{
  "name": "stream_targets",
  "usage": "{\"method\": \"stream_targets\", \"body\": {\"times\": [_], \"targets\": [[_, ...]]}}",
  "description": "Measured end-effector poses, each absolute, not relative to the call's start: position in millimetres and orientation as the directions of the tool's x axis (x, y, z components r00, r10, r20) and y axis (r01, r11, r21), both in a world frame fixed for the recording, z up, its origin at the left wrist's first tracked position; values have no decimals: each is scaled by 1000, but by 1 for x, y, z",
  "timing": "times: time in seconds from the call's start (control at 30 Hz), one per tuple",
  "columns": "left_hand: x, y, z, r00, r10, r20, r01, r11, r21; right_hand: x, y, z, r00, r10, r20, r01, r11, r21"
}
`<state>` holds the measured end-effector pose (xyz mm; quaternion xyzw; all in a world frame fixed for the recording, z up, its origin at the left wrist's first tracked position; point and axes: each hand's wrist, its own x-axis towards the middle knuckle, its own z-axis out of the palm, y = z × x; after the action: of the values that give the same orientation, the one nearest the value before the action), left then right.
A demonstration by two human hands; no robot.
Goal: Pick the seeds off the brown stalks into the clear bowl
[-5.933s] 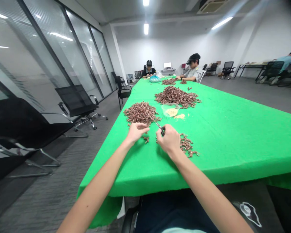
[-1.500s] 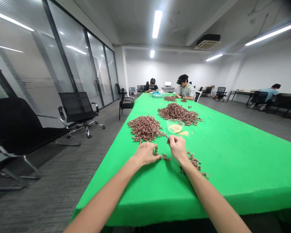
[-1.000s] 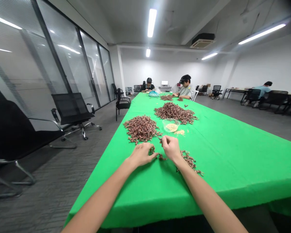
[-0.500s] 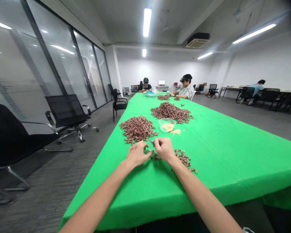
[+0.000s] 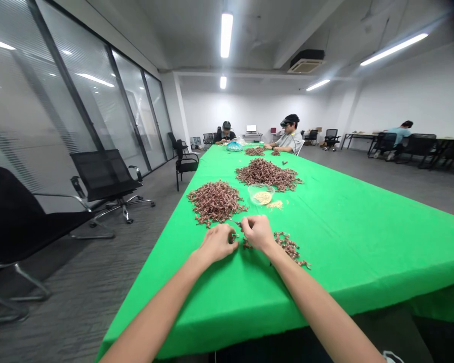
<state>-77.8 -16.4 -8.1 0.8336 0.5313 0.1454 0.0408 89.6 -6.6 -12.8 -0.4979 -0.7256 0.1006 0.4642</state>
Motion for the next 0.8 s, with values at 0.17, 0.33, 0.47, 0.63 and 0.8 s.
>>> {"method": "stream_targets", "body": {"times": [0.17, 0.33, 0.47, 0.63, 0.8], "targets": [[-86, -13, -11, 420, 877, 233, 872, -461, 162, 92, -5, -13, -70, 802, 593, 632, 495, -596], [-90, -11, -11, 470, 850, 239, 839, -514, 177, 94, -3, -14, -54, 789, 612, 644, 496, -583], [-91, -6, -13, 437, 863, 254, 833, -495, 246, 95, -2, -13, -36, 780, 624, 651, 493, -578], [-92, 0, -16, 402, 872, 281, 775, -487, 403, 97, -1, -12, -4, 780, 626, 644, 481, -595], [-91, 4, -18, 438, 851, 291, 754, -524, 396, 97, 0, -12, 14, 793, 609, 580, 490, -651]]}}
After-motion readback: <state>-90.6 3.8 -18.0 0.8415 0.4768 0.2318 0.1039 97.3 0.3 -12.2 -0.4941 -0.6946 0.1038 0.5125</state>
